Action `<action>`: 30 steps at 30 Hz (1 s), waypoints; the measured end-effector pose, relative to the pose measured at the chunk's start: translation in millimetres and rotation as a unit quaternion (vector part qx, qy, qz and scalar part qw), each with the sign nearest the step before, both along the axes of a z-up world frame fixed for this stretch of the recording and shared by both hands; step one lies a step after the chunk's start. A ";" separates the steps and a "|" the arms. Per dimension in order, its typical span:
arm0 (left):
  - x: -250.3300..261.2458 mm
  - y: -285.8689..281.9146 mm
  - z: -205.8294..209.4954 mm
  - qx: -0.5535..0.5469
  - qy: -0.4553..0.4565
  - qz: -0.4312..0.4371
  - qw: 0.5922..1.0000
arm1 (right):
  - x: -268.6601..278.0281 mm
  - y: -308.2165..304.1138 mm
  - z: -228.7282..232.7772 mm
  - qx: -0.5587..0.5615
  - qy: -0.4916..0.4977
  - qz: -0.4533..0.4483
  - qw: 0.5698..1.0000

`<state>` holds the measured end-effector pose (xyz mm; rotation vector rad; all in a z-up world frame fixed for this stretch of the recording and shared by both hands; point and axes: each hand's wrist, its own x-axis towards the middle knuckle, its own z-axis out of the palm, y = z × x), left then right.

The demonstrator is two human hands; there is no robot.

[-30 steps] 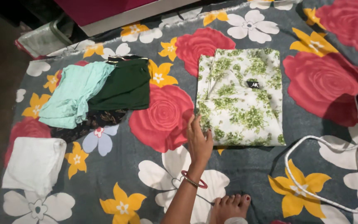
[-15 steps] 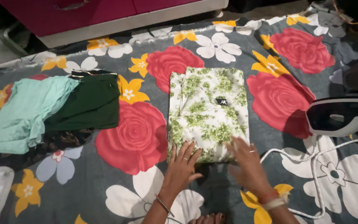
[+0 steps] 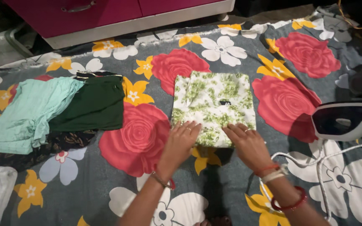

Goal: The person irons a white shirt with green patterns and a light green shirt on a floral bedsheet. They use an electric iron to smooth out wrinkles, folding the shirts after ironing.

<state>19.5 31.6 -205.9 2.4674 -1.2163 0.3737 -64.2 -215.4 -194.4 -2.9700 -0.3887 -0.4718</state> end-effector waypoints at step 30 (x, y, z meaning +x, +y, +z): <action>-82.2 -8.1 -64.2 -0.006 0.043 0.129 0.991 | -50.6 70.4 -90.8 0.070 0.046 -0.064 0.994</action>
